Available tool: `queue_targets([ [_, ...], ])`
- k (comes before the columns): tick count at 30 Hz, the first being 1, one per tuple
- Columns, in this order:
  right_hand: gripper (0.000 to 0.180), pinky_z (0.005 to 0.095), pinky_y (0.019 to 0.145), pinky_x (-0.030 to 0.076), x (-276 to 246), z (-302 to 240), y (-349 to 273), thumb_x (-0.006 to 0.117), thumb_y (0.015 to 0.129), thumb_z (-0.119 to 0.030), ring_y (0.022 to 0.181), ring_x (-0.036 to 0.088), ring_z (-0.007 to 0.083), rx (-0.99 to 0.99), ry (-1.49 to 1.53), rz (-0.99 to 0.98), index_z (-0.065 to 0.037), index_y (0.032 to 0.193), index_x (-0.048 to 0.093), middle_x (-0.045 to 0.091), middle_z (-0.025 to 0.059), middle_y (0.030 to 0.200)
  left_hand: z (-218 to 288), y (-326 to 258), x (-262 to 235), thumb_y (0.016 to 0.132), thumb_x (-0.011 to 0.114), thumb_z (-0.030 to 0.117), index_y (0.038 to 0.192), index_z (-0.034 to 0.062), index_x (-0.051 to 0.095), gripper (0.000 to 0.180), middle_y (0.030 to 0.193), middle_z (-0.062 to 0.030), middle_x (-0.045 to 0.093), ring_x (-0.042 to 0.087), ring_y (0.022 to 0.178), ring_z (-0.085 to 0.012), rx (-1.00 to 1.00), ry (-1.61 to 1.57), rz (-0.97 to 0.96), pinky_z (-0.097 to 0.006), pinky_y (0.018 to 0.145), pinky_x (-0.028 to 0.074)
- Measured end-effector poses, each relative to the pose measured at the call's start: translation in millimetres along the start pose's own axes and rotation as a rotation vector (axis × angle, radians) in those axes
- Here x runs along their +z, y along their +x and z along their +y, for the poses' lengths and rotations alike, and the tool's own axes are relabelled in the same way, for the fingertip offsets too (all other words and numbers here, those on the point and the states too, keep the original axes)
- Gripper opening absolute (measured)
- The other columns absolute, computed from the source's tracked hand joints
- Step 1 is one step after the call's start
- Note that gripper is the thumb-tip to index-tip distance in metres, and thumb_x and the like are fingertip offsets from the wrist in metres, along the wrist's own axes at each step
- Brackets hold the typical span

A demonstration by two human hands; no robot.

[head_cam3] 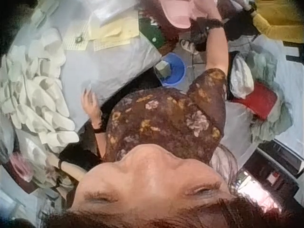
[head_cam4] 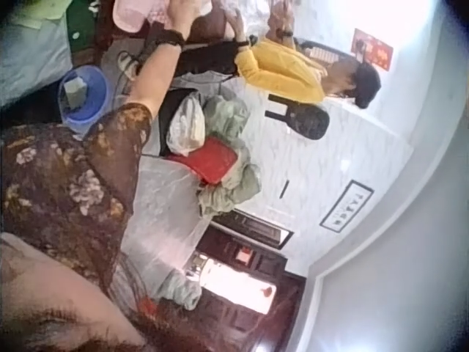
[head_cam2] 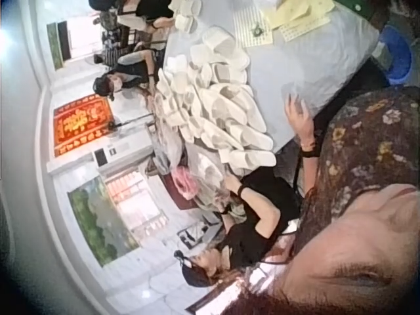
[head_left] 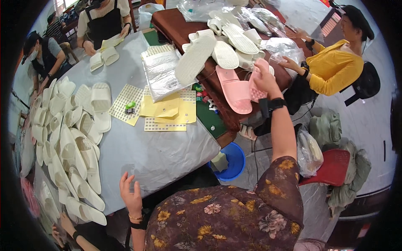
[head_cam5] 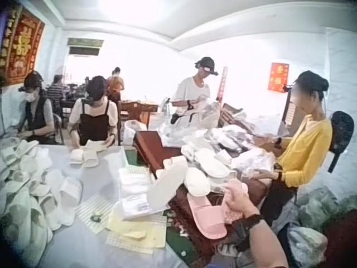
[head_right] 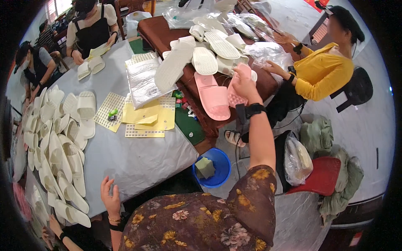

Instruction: Inspecting and pairing slippers at a factory production table.

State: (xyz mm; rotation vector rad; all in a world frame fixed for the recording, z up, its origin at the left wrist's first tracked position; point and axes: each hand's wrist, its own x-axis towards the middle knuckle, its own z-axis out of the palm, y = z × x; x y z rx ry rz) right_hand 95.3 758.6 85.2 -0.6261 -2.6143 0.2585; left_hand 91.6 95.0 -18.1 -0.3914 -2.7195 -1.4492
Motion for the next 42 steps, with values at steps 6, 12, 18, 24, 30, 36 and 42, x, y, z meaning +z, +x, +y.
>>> queue_targets([
  [6,0.070,0.0329,0.069,0.049,-45,-62,-16,0.055,0.073,0.001,0.075,0.059,0.0209,-0.047,0.187,-0.487,-0.018,0.140,0.053,0.065,0.0112,0.085,-18,-10,-7,0.087,0.061,0.004,0.109,-0.0016,0.065,0.024,0.133,-0.0187,0.057,0.053,0.124,-0.0330,-0.087,-0.055,0.054,-0.040,0.106,0.039],
  [12,0.025,0.0305,0.058,0.046,-27,-85,-11,0.064,0.068,-0.003,0.066,0.057,0.0129,-0.165,0.119,-0.668,-0.001,0.092,0.066,0.055,0.0023,0.067,7,4,-1,0.087,0.061,0.006,0.111,0.0010,0.066,0.025,0.131,-0.0169,0.059,0.055,0.122,-0.0320,-0.017,0.002,0.032,-0.040,0.104,0.041],
  [18,0.017,0.0235,0.065,0.045,-27,-153,-66,0.065,0.083,-0.007,0.073,0.055,0.0064,0.111,0.684,-0.681,0.004,0.096,0.068,0.063,-0.0011,0.083,26,10,3,0.084,0.069,0.013,0.119,0.0053,0.064,0.037,0.132,-0.0171,0.058,0.054,0.123,-0.0315,0.042,-0.071,-0.158,-0.040,0.104,0.042],
  [24,0.031,0.0301,0.085,0.052,-5,-279,-144,0.057,0.091,0.000,0.100,0.063,0.0164,0.429,1.571,-0.875,0.004,0.122,0.057,0.065,0.0092,0.111,53,3,13,0.075,0.083,0.024,0.142,0.0029,0.042,0.081,0.139,-0.0163,0.052,0.052,0.126,-0.0306,0.068,-0.374,-0.419,-0.040,0.105,0.042],
  [30,0.056,0.0439,0.112,0.038,23,-374,-191,0.050,0.089,0.002,0.131,0.048,0.0323,0.548,1.971,-1.146,0.005,0.144,0.036,0.047,0.0209,0.142,31,-2,6,0.088,0.073,0.016,0.145,0.0000,0.035,0.070,0.138,-0.0118,0.051,0.052,0.124,-0.0220,-0.221,-0.826,-0.217,-0.038,0.105,0.041],
  [36,0.054,0.0375,0.103,0.046,75,-406,-202,0.054,0.091,0.002,0.123,0.056,0.0280,0.624,1.827,-1.265,0.005,0.142,0.038,0.052,0.0171,0.135,11,45,-32,0.100,0.054,0.017,0.143,-0.0026,0.039,0.050,0.136,-0.0103,0.052,0.052,0.121,-0.0185,-0.457,-0.769,0.105,-0.033,0.103,0.041],
  [42,0.033,0.0278,0.080,0.052,124,-374,-211,0.062,0.088,-0.003,0.092,0.064,0.0152,0.141,1.229,-1.041,0.000,0.121,0.062,0.066,0.0088,0.110,-26,49,-1,0.088,0.068,0.022,0.145,-0.0001,0.038,0.069,0.145,-0.0263,0.040,0.040,0.134,-0.0389,0.034,0.157,0.271,-0.046,0.111,0.032],
])
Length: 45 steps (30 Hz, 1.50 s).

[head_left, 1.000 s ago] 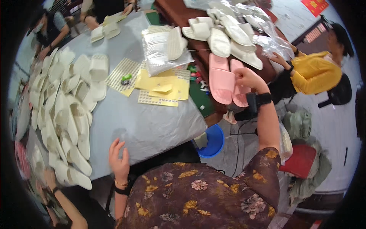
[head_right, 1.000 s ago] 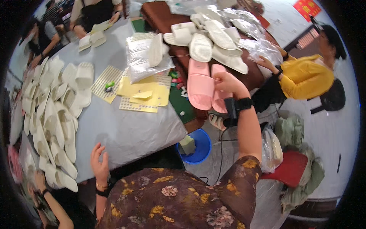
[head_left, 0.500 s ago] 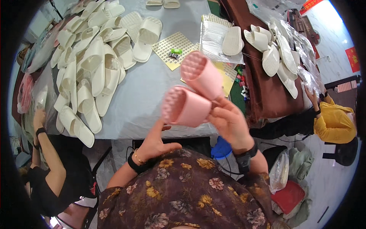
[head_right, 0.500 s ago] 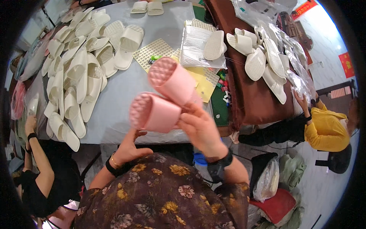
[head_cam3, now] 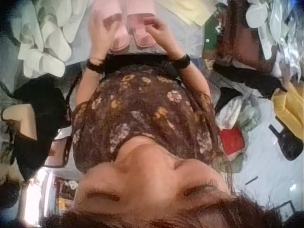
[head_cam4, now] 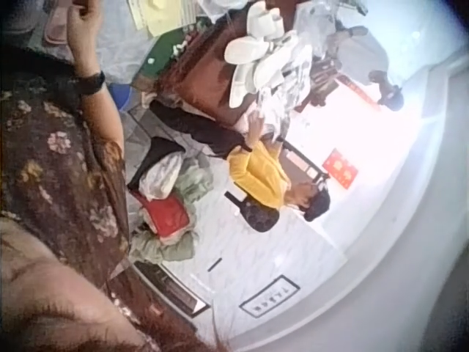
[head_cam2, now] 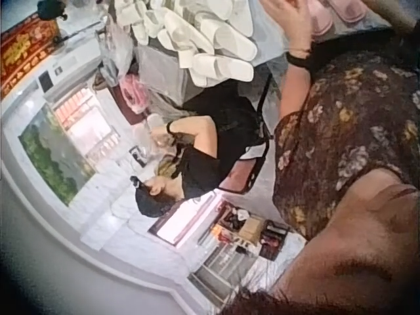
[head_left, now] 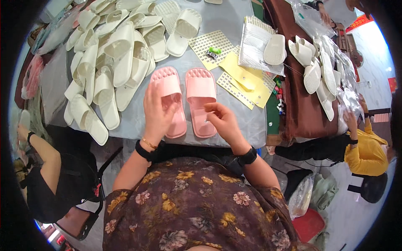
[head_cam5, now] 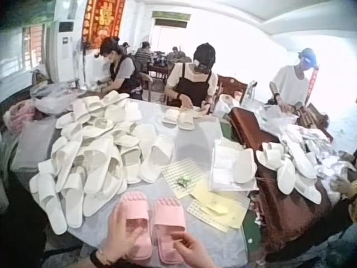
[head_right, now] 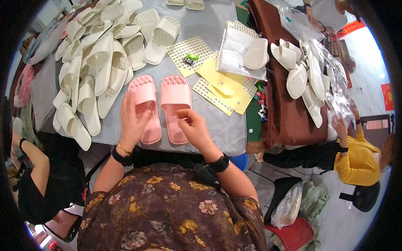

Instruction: Inspecting and pairing slippers at a factory production table.

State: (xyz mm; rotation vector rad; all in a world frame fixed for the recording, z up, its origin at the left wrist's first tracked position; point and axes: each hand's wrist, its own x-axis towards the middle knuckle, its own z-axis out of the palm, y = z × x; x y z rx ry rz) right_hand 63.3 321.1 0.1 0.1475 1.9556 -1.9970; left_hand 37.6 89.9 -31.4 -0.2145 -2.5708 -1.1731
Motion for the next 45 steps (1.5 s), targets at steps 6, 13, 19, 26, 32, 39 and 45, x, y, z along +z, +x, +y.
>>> queue_targets([
  [6,0.021,0.0325,0.067,0.052,-6,14,-14,0.066,0.084,-0.005,0.073,0.064,0.0220,-0.277,-0.614,0.273,-0.002,0.105,0.068,0.065,0.0141,0.094,39,-30,15,0.081,0.072,0.029,0.124,0.0053,0.059,0.051,0.140,-0.0189,0.047,0.041,0.132,-0.0381,0.357,0.192,-0.133,-0.052,0.110,0.030],
  [13,0.008,0.0429,0.067,0.051,2,26,-12,0.066,0.084,-0.009,0.076,0.062,0.0349,-0.360,-0.793,0.241,-0.005,0.091,0.065,0.061,0.0151,0.084,40,-33,35,0.078,0.072,0.034,0.117,0.0059,0.061,0.050,0.130,-0.0158,0.054,0.050,0.120,-0.0324,0.387,0.190,-0.237,-0.051,0.107,0.034],
  [19,0.007,0.0450,0.067,0.050,5,27,-13,0.065,0.084,-0.007,0.078,0.061,0.0377,-0.390,-0.908,0.249,-0.005,0.090,0.062,0.059,0.0156,0.084,41,-35,38,0.078,0.071,0.035,0.119,0.0100,0.061,0.048,0.129,-0.0141,0.054,0.051,0.118,-0.0304,0.360,0.200,-0.240,-0.050,0.107,0.033],
  [26,0.009,0.0435,0.068,0.050,4,24,-12,0.065,0.083,-0.004,0.079,0.061,0.0378,-0.417,-0.885,0.241,-0.004,0.091,0.060,0.059,0.0160,0.088,42,-34,36,0.078,0.071,0.034,0.120,0.0097,0.060,0.050,0.129,-0.0137,0.054,0.051,0.117,-0.0306,0.350,0.193,-0.251,-0.050,0.107,0.033],
  [32,0.011,0.0455,0.069,0.050,-2,28,-12,0.065,0.083,-0.004,0.081,0.060,0.0383,-0.364,-0.848,0.171,-0.004,0.092,0.060,0.058,0.0168,0.089,41,-34,35,0.080,0.071,0.035,0.122,0.0094,0.060,0.050,0.129,-0.0146,0.054,0.051,0.118,-0.0319,0.327,0.183,-0.283,-0.051,0.110,0.031],
  [39,0.009,0.0445,0.069,0.051,-3,24,-13,0.065,0.082,-0.004,0.081,0.061,0.0373,-0.461,-0.900,0.158,-0.004,0.090,0.062,0.060,0.0157,0.089,40,-35,36,0.079,0.072,0.036,0.122,0.0093,0.060,0.052,0.129,-0.0139,0.054,0.051,0.118,-0.0316,0.325,0.178,-0.282,-0.051,0.110,0.031],
  [45,0.010,0.0396,0.067,0.052,-1,19,-7,0.067,0.080,-0.004,0.077,0.063,0.0342,-0.489,-0.910,0.223,-0.004,0.090,0.066,0.061,0.0146,0.086,39,-36,37,0.079,0.072,0.035,0.121,0.0092,0.061,0.051,0.129,-0.0139,0.054,0.051,0.118,-0.0316,0.321,0.177,-0.269,-0.051,0.109,0.032],
])
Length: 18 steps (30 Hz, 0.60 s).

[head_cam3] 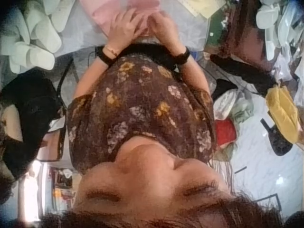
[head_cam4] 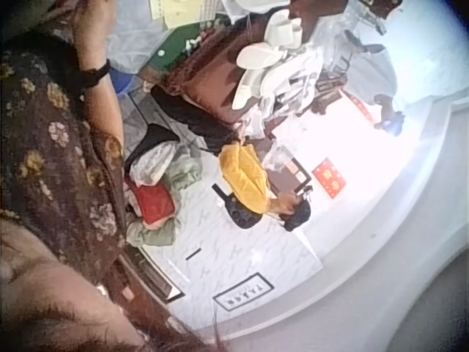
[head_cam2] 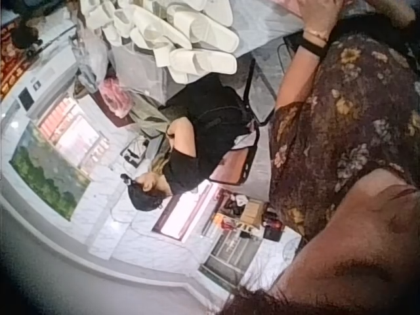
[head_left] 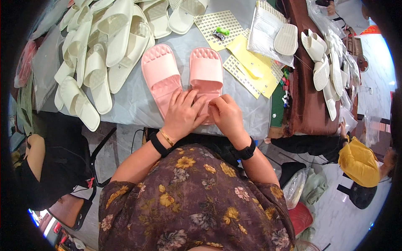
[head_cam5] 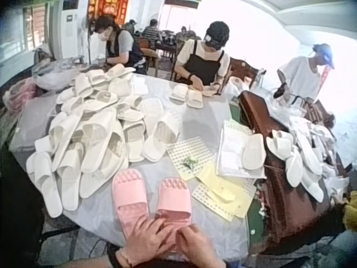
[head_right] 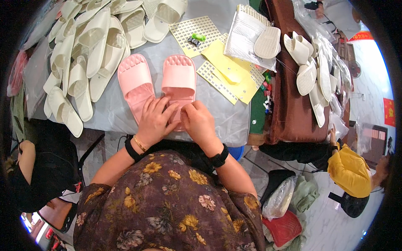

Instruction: Inspecting and pairing slippers at a factory production table.

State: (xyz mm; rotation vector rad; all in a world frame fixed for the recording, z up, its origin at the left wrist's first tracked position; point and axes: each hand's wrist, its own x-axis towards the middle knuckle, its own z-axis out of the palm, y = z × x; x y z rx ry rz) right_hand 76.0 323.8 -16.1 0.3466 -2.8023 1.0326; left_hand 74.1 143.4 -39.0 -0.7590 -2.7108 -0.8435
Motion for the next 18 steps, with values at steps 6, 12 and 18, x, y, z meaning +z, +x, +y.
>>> queue_targets([
  [6,0.008,0.0422,0.066,0.052,0,2,10,0.065,0.077,-0.010,0.079,0.061,0.0319,-0.174,-0.299,-0.090,-0.005,0.079,0.059,0.059,0.0132,0.086,0,1,1,0.078,0.072,0.032,0.120,0.0089,0.061,0.050,0.125,-0.0137,0.055,0.052,0.115,-0.0313,0.016,0.024,0.032,-0.049,0.109,0.034],
  [12,0.016,0.0446,0.071,0.051,-3,2,16,0.066,0.076,-0.011,0.081,0.061,0.0332,-0.249,-0.368,-0.237,-0.003,0.086,0.058,0.059,0.0156,0.089,-1,0,2,0.080,0.071,0.034,0.123,0.0099,0.060,0.051,0.127,-0.0134,0.054,0.051,0.118,-0.0322,-0.003,0.008,0.030,-0.049,0.110,0.032],
  [18,0.011,0.0447,0.073,0.048,-7,10,8,0.063,0.081,-0.004,0.082,0.059,0.0367,-0.145,-0.129,-0.238,-0.002,0.090,0.056,0.057,0.0161,0.086,-1,0,0,0.080,0.070,0.037,0.123,0.0096,0.060,0.052,0.124,-0.0133,0.056,0.052,0.115,-0.0302,0.011,0.025,0.028,-0.048,0.109,0.033],
])
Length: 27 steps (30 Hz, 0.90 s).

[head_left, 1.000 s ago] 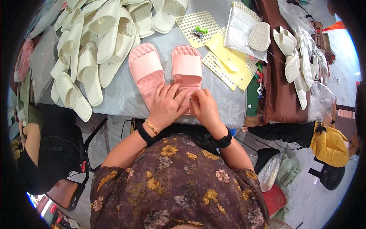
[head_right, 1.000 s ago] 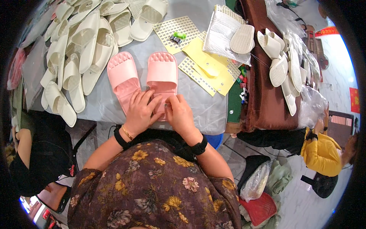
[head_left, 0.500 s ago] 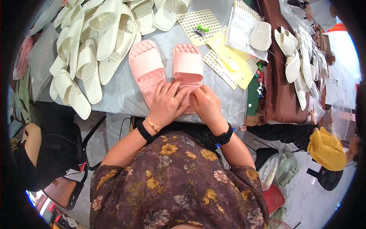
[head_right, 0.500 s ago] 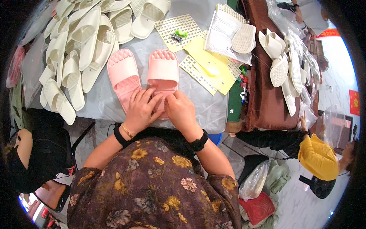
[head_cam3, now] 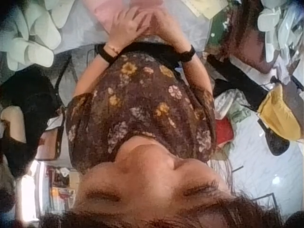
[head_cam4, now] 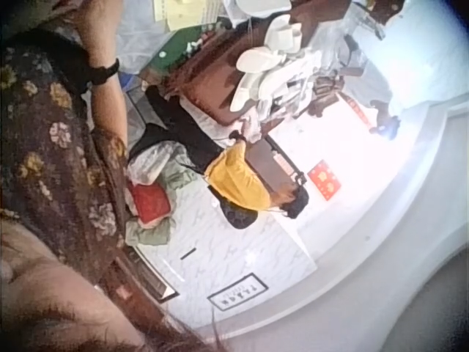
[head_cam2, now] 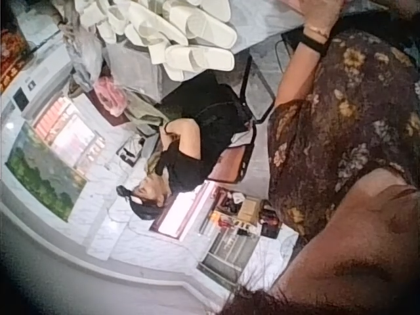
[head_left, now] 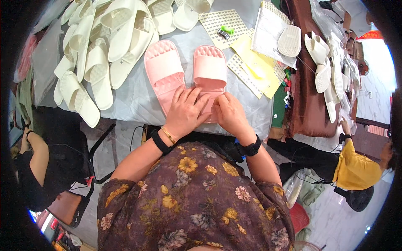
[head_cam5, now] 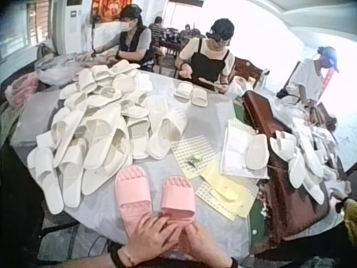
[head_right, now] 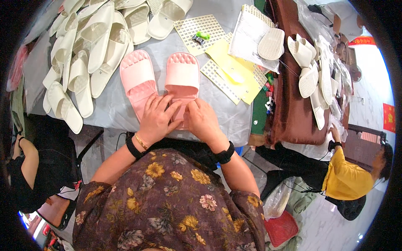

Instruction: Inspecting and pairing slippers at a factory production table.

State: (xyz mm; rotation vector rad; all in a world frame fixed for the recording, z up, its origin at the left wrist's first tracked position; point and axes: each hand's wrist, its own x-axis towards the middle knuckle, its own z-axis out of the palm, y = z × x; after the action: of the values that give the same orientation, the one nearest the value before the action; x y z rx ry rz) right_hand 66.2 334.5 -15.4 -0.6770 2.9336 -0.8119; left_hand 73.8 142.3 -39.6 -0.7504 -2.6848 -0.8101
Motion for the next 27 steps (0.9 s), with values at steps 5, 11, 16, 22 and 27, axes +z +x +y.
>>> queue_targets([
  [5,0.012,0.0437,0.071,0.050,-5,-10,1,0.065,0.083,-0.005,0.081,0.060,0.0373,0.060,0.103,0.105,-0.003,0.094,0.059,0.059,0.0157,0.090,-1,1,1,0.080,0.070,0.038,0.124,0.0099,0.059,0.053,0.124,-0.0134,0.056,0.052,0.115,-0.0307,0.002,-0.004,0.003,-0.048,0.110,0.033],
  [11,0.011,0.0425,0.070,0.050,-4,-7,-1,0.066,0.081,-0.002,0.081,0.061,0.0363,-0.015,-0.015,0.085,-0.003,0.091,0.063,0.060,0.0150,0.086,0,1,0,0.081,0.069,0.038,0.124,0.0100,0.059,0.052,0.124,-0.0136,0.056,0.052,0.114,-0.0311,0.009,0.010,0.007,-0.048,0.109,0.033],
  [16,0.006,0.0356,0.067,0.050,-6,-5,-5,0.067,0.082,-0.004,0.075,0.062,0.0279,0.151,0.166,0.178,-0.001,0.088,0.064,0.061,0.0122,0.081,0,0,1,0.081,0.070,0.039,0.125,0.0084,0.057,0.055,0.128,-0.0130,0.054,0.050,0.119,-0.0313,-0.016,-0.030,-0.020,-0.050,0.110,0.031],
  [22,0.009,0.0352,0.067,0.049,-2,-6,5,0.067,0.084,-0.007,0.070,0.062,0.0263,0.376,0.358,0.257,0.002,0.085,0.065,0.063,0.0147,0.080,-1,-1,2,0.082,0.069,0.041,0.126,0.0032,0.056,0.060,0.129,-0.0126,0.055,0.051,0.120,-0.0309,-0.028,-0.020,-0.012,-0.049,0.111,0.031],
  [27,0.009,0.0413,0.068,0.050,11,-8,13,0.066,0.083,-0.008,0.074,0.062,0.0337,0.367,0.322,0.235,0.001,0.083,0.065,0.063,0.0176,0.078,-1,-2,5,0.082,0.069,0.040,0.127,0.0039,0.056,0.059,0.129,-0.0132,0.056,0.051,0.121,-0.0310,-0.018,-0.009,0.002,-0.049,0.111,0.031],
])
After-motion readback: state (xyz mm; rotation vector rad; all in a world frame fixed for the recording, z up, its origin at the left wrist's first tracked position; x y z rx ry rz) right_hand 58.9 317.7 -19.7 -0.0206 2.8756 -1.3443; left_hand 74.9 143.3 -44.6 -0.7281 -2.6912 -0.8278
